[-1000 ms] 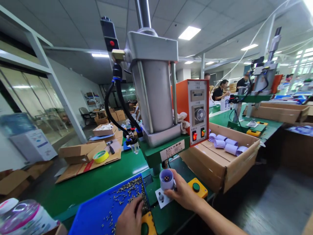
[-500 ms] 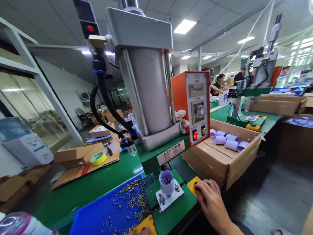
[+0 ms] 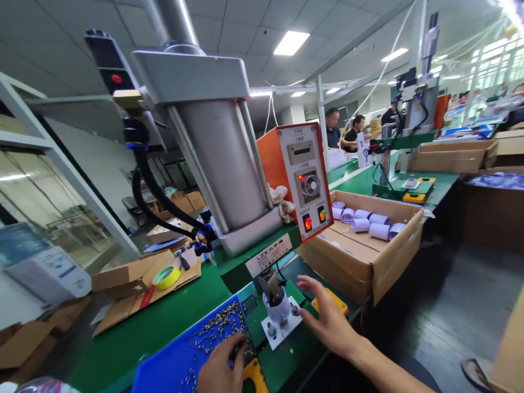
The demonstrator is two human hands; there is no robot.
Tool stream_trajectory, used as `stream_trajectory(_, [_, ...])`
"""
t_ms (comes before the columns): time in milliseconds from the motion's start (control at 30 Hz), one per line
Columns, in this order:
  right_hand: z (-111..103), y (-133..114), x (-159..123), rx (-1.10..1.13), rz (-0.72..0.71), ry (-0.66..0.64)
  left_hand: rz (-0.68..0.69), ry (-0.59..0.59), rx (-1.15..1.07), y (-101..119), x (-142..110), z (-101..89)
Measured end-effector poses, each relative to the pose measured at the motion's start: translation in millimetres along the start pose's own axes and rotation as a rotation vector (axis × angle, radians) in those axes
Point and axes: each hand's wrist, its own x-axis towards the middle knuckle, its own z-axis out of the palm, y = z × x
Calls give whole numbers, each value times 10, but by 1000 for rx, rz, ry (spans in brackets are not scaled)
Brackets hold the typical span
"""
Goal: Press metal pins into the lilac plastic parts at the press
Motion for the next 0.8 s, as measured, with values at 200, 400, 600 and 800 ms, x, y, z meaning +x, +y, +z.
stream_trajectory(200, [420, -330, 284, 217, -26, -106, 56, -2, -99, 436, 349, -211])
stream_trajectory(400, [473, -285, 257, 154, 46, -58, 136, -101, -153, 741, 486, -302])
stream_trajectory(600, [486, -259, 269, 136, 59, -70, 230, -153, 19, 975, 609, -264])
stream_trajectory(800, [454, -282, 279, 162, 37, -66, 351, -238, 397, 997, 690, -151])
